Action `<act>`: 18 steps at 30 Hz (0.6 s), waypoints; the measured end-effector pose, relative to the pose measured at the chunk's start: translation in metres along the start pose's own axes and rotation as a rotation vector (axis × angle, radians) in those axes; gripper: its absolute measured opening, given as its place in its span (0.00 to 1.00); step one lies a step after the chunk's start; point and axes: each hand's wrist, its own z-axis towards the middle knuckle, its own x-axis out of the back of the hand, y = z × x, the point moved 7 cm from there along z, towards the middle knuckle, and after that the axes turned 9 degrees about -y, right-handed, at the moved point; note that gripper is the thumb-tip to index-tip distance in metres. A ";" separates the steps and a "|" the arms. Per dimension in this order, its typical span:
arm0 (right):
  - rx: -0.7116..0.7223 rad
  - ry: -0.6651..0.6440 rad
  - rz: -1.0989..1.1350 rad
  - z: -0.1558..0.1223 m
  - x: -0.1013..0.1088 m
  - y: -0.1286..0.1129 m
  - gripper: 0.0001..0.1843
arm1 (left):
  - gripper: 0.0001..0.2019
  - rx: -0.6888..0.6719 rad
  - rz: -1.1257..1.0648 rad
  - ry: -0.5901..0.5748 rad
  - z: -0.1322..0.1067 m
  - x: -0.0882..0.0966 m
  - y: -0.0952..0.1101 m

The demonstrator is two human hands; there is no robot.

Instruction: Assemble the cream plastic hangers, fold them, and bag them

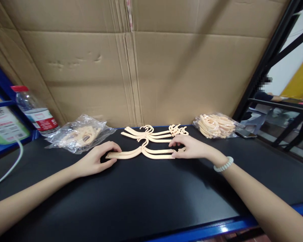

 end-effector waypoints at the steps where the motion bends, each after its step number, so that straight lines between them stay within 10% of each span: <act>1: 0.023 -0.025 -0.015 0.002 -0.005 -0.005 0.20 | 0.09 -0.002 0.004 -0.001 0.000 0.000 0.000; 13: 0.059 -0.018 0.000 0.006 -0.012 -0.009 0.13 | 0.08 -0.009 0.001 0.007 0.000 -0.001 -0.001; 18: -0.173 0.206 0.041 0.002 0.004 0.023 0.16 | 0.09 0.034 -0.077 0.053 0.000 0.003 -0.008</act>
